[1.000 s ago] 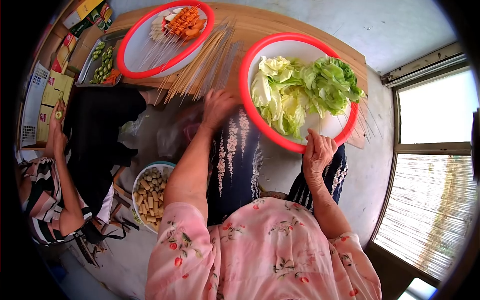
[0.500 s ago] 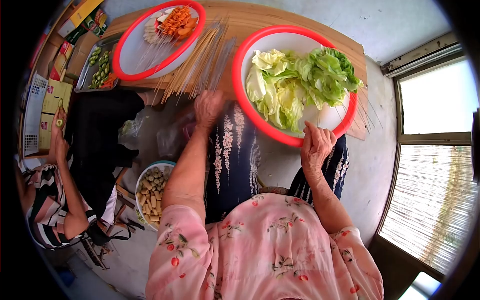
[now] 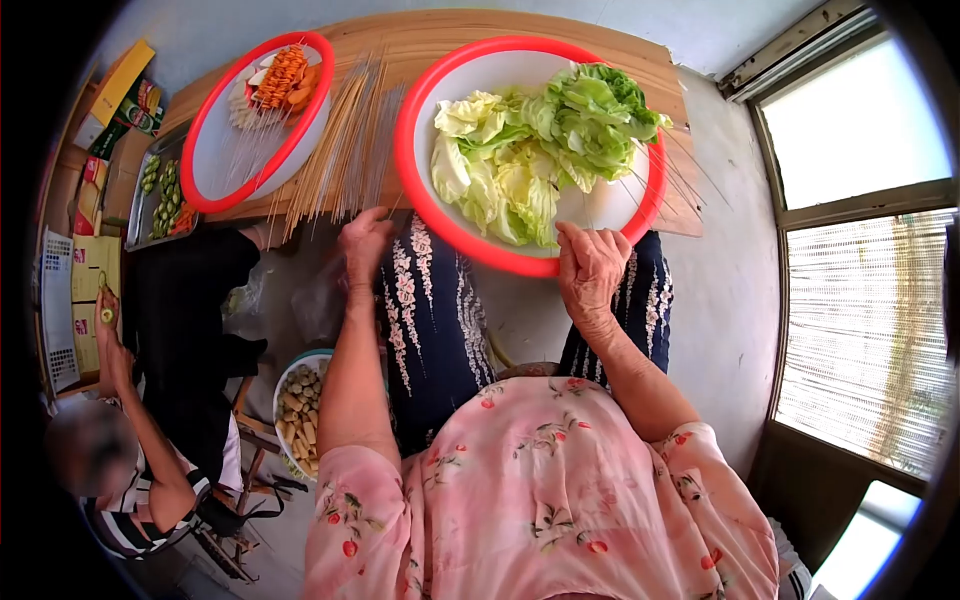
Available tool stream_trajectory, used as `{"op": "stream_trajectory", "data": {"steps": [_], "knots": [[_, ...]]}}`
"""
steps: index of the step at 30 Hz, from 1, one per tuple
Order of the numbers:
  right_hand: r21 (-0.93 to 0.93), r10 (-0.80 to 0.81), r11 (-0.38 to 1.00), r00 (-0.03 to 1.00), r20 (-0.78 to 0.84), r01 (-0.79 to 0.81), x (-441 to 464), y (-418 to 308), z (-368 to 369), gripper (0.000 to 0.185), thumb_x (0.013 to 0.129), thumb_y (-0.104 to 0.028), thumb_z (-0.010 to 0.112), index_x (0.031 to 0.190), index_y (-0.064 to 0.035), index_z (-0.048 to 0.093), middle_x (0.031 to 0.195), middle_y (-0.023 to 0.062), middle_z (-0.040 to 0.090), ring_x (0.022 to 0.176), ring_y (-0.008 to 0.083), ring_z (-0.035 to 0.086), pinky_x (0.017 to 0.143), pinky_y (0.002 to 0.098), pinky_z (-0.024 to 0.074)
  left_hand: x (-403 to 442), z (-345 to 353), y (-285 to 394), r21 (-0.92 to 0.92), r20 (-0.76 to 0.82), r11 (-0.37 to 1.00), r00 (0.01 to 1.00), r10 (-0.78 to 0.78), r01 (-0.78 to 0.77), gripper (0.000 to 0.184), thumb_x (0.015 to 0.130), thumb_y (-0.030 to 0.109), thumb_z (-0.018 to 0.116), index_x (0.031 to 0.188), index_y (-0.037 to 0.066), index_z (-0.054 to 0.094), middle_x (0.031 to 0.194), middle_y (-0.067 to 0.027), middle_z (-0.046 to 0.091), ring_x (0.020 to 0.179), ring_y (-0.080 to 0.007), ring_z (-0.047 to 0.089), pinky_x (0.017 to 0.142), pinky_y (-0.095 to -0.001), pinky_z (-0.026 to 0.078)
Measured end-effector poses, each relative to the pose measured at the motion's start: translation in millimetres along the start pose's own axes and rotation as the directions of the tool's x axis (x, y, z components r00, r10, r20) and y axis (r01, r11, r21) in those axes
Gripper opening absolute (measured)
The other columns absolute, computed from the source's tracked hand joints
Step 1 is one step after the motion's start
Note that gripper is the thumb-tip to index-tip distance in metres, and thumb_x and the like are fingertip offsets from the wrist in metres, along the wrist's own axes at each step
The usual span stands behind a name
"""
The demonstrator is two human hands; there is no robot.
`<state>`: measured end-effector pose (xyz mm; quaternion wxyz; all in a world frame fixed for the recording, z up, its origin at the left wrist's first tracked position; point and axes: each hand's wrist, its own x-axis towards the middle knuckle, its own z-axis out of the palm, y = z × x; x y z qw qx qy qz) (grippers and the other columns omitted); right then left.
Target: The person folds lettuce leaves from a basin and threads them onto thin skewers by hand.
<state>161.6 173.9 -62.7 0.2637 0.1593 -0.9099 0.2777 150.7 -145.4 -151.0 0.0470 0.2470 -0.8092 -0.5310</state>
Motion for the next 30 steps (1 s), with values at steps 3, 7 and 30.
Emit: {"op": "stream_trajectory", "data": {"steps": [3, 7, 30], "knots": [[0.035, 0.005, 0.999, 1.0, 0.004, -0.005, 1, -1, -2, 0.014, 0.077, -0.007, 0.065, 0.091, -0.0098, 0.063, 0.074, 0.0037, 0.061, 0.072, 0.0219, 0.055, 0.08, 0.0348, 0.0375, -38, -13, 19, -0.07, -0.191, 0.994, 0.979, 0.073, -0.087, 0.025, 0.078, 0.009, 0.059, 0.1, -0.001, 0.064, 0.075, -0.01, 0.067, 0.065, -0.0131, 0.062, 0.059, -0.0242, 0.049], [0.269, 0.052, 0.961, 0.998, 0.036, -0.06, -1, -11, -4, 0.017, 0.078, -0.005, 0.065, 0.095, -0.0057, 0.063, 0.078, 0.008, 0.061, 0.073, 0.0253, 0.056, 0.074, 0.0348, 0.0429, -85, -20, 62, -0.506, -0.435, 0.844, 0.898, -0.073, -0.177, 0.023, 0.087, 0.005, 0.056, 0.109, -0.003, 0.056, 0.08, -0.0112, 0.063, 0.058, -0.0138, 0.059, 0.049, -0.0219, 0.045], [0.859, 0.489, -0.08, 0.731, 0.476, -0.506, -8, 11, -46, 0.02, 0.095, -0.016, 0.052, 0.107, -0.0003, 0.058, 0.076, 0.0053, 0.061, 0.067, 0.0137, 0.06, 0.065, 0.0253, 0.0503, -49, 69, 152, 0.647, 0.207, 0.497, 0.76, 0.616, -0.579, 0.046, 0.074, 0.014, 0.07, 0.114, -0.001, 0.052, 0.097, -0.0201, 0.059, 0.09, -0.0379, 0.057, 0.08, -0.0416, 0.046]]}}
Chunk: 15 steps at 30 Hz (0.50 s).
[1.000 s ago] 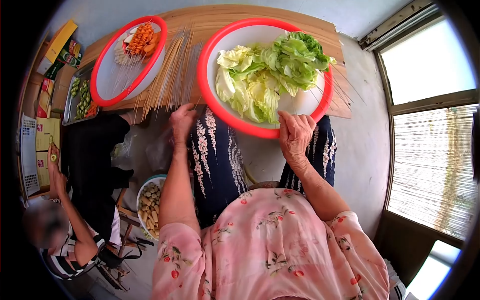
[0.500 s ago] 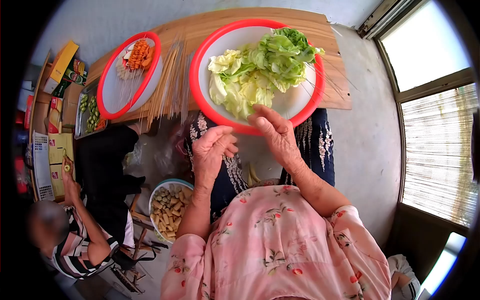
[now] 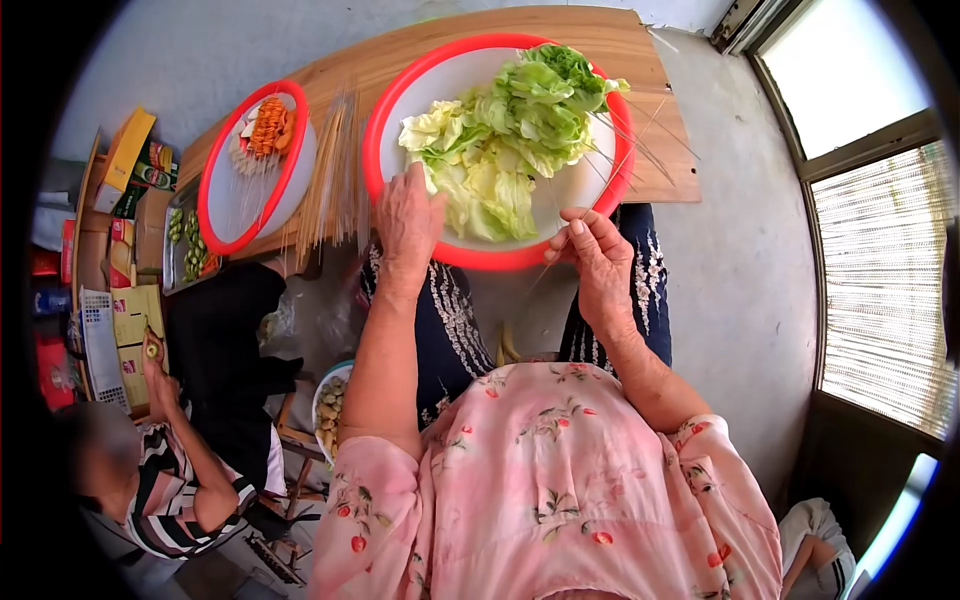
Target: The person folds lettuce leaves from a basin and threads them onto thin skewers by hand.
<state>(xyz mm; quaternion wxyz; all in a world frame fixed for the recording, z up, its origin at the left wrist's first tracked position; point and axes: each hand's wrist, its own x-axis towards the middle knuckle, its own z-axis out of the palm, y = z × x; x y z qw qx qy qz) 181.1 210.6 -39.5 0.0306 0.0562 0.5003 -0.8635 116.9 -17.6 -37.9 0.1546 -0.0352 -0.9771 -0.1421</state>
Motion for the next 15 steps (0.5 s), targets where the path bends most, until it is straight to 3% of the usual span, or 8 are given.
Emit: {"op": "stream_trajectory", "data": {"steps": [3, 6, 7, 10, 15], "knots": [[-0.045, -0.002, 0.999, 1.0, 0.011, 0.003, -3, 1, -3, 0.02, 0.095, -0.014, 0.051, 0.108, 0.0004, 0.058, 0.076, 0.0052, 0.06, 0.066, 0.013, 0.06, 0.065, 0.0247, 0.0496, 14, 17, -10, 0.1, 0.122, 0.995, 0.993, 0.005, -0.018, 0.059, 0.069, 0.016, 0.072, 0.12, 0.0, 0.046, 0.103, -0.02, 0.053, 0.092, -0.0386, 0.055, 0.081, -0.0443, 0.046], [-0.07, 0.008, 0.998, 1.0, 0.008, -0.007, -5, 0, -8, 0.02, 0.095, -0.013, 0.051, 0.107, 0.0015, 0.058, 0.076, 0.0051, 0.06, 0.066, 0.0125, 0.059, 0.064, 0.0244, 0.0493, 21, 23, -13, 0.147, 0.224, 0.989, 0.974, -0.032, -0.001, 0.056, 0.07, 0.008, 0.066, 0.121, 0.001, 0.046, 0.104, -0.0202, 0.052, 0.093, -0.0386, 0.055, 0.08, -0.0449, 0.046], [-0.076, 0.01, 0.997, 1.0, 0.006, -0.009, -5, 0, -10, 0.02, 0.095, -0.013, 0.051, 0.107, 0.0016, 0.058, 0.076, 0.005, 0.06, 0.066, 0.0125, 0.059, 0.064, 0.0244, 0.0493, 22, 25, -15, 0.137, 0.207, 0.991, 0.978, -0.025, -0.003, 0.05, 0.07, 0.002, 0.059, 0.119, 0.003, 0.048, 0.103, -0.0201, 0.053, 0.092, -0.0392, 0.055, 0.079, -0.0459, 0.046], [-0.084, 0.026, 0.996, 0.999, -0.02, -0.028, -5, -2, -15, 0.02, 0.094, -0.013, 0.052, 0.106, 0.0019, 0.058, 0.075, 0.0048, 0.06, 0.065, 0.0123, 0.059, 0.064, 0.0241, 0.0494, 22, 31, -23, 0.141, 0.142, 0.99, 0.99, 0.009, -0.029, 0.03, 0.073, 0.008, 0.061, 0.101, 0.001, 0.054, 0.093, -0.0222, 0.055, 0.084, -0.0416, 0.057, 0.074, -0.0485, 0.047], [-0.054, 0.059, 0.997, 0.997, -0.058, -0.063, -5, -9, -19, 0.02, 0.094, -0.013, 0.052, 0.106, 0.0021, 0.059, 0.075, 0.0044, 0.06, 0.063, 0.0119, 0.058, 0.061, 0.0237, 0.0494, 30, 33, -26, 0.079, 0.029, 0.996, 0.999, 0.03, -0.033, 0.017, 0.071, 0.004, 0.056, 0.088, 0.001, 0.059, 0.085, -0.0241, 0.059, 0.082, -0.041, 0.056, 0.075, -0.0477, 0.046]]}}
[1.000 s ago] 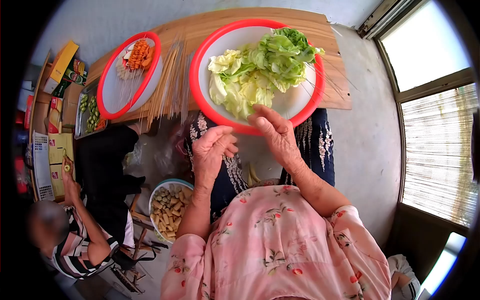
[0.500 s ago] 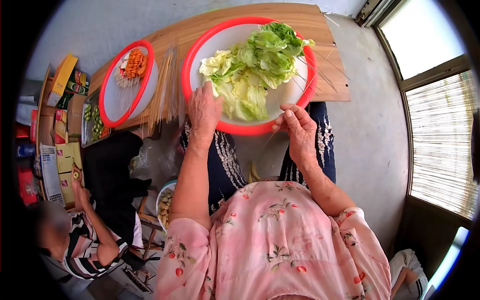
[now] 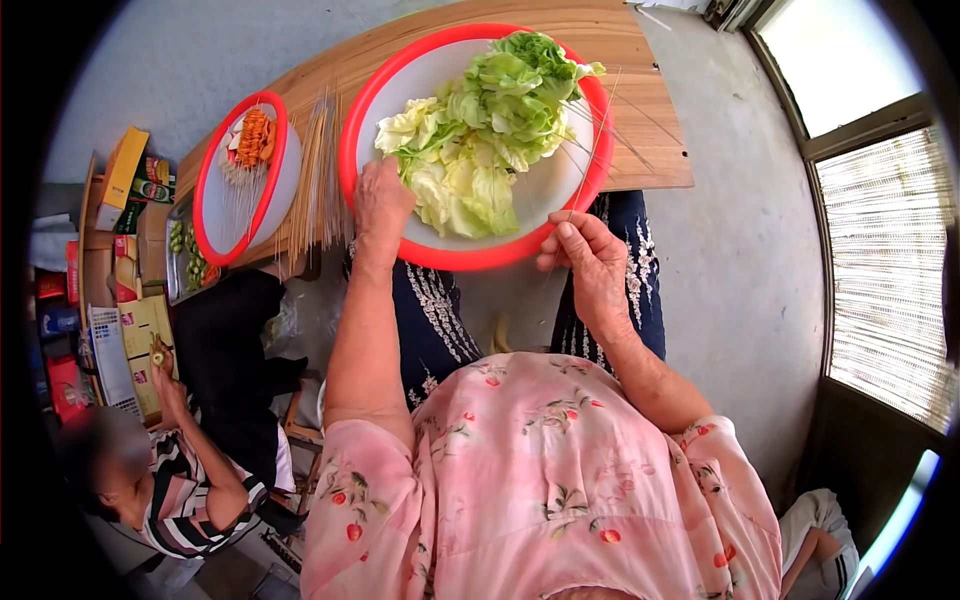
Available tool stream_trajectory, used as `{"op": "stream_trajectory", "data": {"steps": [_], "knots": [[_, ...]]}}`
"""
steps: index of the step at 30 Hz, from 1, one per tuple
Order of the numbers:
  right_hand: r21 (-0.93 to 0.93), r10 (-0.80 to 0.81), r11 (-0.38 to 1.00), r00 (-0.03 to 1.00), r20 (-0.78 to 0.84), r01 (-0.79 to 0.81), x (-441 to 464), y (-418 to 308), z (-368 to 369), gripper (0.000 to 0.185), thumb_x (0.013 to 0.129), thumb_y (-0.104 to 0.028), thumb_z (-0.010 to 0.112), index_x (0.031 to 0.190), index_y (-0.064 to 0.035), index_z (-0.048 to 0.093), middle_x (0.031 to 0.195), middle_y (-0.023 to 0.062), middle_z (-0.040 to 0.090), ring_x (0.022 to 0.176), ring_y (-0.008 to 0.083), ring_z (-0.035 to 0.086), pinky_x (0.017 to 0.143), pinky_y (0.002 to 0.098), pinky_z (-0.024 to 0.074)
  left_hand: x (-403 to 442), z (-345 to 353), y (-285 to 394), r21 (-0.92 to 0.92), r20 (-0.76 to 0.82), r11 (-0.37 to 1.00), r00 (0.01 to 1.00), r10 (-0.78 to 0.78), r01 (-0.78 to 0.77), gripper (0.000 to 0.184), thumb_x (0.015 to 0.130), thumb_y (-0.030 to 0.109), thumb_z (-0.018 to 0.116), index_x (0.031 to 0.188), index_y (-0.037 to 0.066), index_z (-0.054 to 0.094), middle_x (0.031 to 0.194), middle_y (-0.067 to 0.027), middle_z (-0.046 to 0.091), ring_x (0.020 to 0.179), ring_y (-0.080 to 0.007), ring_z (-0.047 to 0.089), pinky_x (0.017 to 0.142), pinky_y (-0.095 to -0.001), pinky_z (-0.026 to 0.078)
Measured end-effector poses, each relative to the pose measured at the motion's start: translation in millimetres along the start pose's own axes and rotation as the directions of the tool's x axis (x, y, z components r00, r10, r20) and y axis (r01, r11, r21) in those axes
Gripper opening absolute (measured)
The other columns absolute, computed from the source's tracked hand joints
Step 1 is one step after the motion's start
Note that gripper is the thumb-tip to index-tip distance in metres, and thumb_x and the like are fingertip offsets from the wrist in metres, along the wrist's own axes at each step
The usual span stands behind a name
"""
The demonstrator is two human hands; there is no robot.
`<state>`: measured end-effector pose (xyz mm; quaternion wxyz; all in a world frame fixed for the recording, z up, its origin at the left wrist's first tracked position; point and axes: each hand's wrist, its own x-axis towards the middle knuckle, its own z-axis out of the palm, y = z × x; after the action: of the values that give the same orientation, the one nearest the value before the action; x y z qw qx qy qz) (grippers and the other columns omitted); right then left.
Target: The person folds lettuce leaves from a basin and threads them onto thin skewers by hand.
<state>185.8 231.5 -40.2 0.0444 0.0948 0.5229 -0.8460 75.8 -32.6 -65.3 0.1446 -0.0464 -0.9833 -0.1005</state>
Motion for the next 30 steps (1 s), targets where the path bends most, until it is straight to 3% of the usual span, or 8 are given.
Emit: {"op": "stream_trajectory", "data": {"steps": [4, 10, 13, 14, 20, 23, 26, 30], "knots": [[0.004, 0.016, 1.0, 1.0, 0.008, -0.016, 0, -2, -4, 0.02, 0.094, -0.012, 0.052, 0.106, 0.0022, 0.059, 0.074, 0.0042, 0.06, 0.062, 0.0114, 0.058, 0.06, 0.0236, 0.0493, 10, -12, 2, -0.072, 0.092, 0.979, 0.979, -0.182, 0.189, 0.022, 0.07, 0.003, 0.053, 0.09, 0.002, 0.061, 0.083, -0.0247, 0.06, 0.083, -0.0405, 0.056, 0.075, -0.0472, 0.046], [-0.011, 0.059, 0.998, 0.998, 0.023, -0.059, -5, -7, -2, 0.019, 0.094, -0.012, 0.052, 0.106, 0.0023, 0.059, 0.074, 0.0038, 0.059, 0.061, 0.0107, 0.056, 0.059, 0.0233, 0.0488, 11, -44, 9, -0.052, 0.183, 0.976, 0.963, -0.197, 0.21, 0.027, 0.071, 0.006, 0.053, 0.096, 0.002, 0.061, 0.091, -0.0242, 0.061, 0.091, -0.0403, 0.057, 0.079, -0.0464, 0.046], [-0.022, 0.05, 0.999, 0.998, 0.024, -0.05, -9, -11, -1, 0.019, 0.094, -0.012, 0.052, 0.105, 0.0019, 0.059, 0.073, 0.0034, 0.059, 0.061, 0.0103, 0.056, 0.059, 0.0231, 0.0483, 2, -37, 8, -0.104, 0.07, 0.994, 0.997, -0.031, 0.038, 0.027, 0.073, 0.01, 0.055, 0.098, 0.003, 0.062, 0.096, -0.0237, 0.061, 0.095, -0.0393, 0.057, 0.082, -0.0457, 0.045], [-0.024, 0.041, 0.999, 0.999, 0.024, -0.041, -10, -13, -1, 0.019, 0.094, -0.012, 0.052, 0.105, 0.0017, 0.059, 0.073, 0.0032, 0.059, 0.061, 0.0102, 0.056, 0.058, 0.023, 0.0482, 2, -39, 9, -0.049, 0.21, 0.989, 0.97, -0.124, 0.137, 0.027, 0.075, 0.012, 0.056, 0.1, 0.005, 0.063, 0.099, -0.0205, 0.061, 0.094, -0.0379, 0.057, 0.082, -0.0445, 0.046], [-0.03, 0.01, 0.999, 1.0, 0.015, -0.01, -18, -8, -3, 0.018, 0.094, -0.012, 0.052, 0.105, 0.0004, 0.06, 0.072, 0.0027, 0.058, 0.06, 0.0098, 0.056, 0.058, 0.0226, 0.0478, 14, -7, -8, 0.046, 0.0, 0.99, 0.991, 0.135, -0.134, 0.024, 0.075, 0.007, 0.053, 0.096, 0.005, 0.064, 0.111, -0.0136, 0.057, 0.104, -0.032, 0.053, 0.086, -0.0438, 0.042], [-0.038, 0.005, 0.999, 1.0, 0.009, -0.005, -23, 0, 0, 0.017, 0.094, -0.012, 0.052, 0.104, 0.0, 0.06, 0.071, 0.0027, 0.058, 0.06, 0.0098, 0.056, 0.058, 0.0223, 0.0478, 26, 13, -23, -0.048, 0.157, 0.987, 0.974, 0.161, -0.156, 0.022, 0.075, 0.005, 0.051, 0.092, 0.005, 0.064, 0.113, -0.0122, 0.055, 0.106, -0.0293, 0.051, 0.086, -0.0449, 0.04], [-0.046, 0.01, 0.999, 1.0, 0.011, -0.01, -27, 5, 5, 0.017, 0.094, -0.012, 0.052, 0.104, -0.0003, 0.06, 0.072, 0.0026, 0.058, 0.06, 0.0097, 0.056, 0.058, 0.0221, 0.0478, 28, 14, -14, 0.029, 0.23, 0.994, 0.969, 0.092, -0.101, 0.019, 0.074, 0.003, 0.049, 0.086, 0.004, 0.063, 0.107, -0.0107, 0.057, 0.103, -0.0288, 0.053, 0.085, -0.0435, 0.039], [-0.062, 0.016, 0.998, 1.0, 0.027, -0.014, -28, 11, 14, 0.017, 0.094, -0.013, 0.053, 0.104, -0.0002, 0.06, 0.072, 0.0024, 0.059, 0.06, 0.0092, 0.056, 0.058, 0.0218, 0.0482, 26, 8, -16, 0.023, 0.149, 0.994, 0.983, 0.104, -0.108, 0.015, 0.074, 0.003, 0.049, 0.082, 0.003, 0.062, 0.103, -0.0099, 0.059, 0.102, -0.0291, 0.053, 0.085, -0.0419, 0.038]]}}
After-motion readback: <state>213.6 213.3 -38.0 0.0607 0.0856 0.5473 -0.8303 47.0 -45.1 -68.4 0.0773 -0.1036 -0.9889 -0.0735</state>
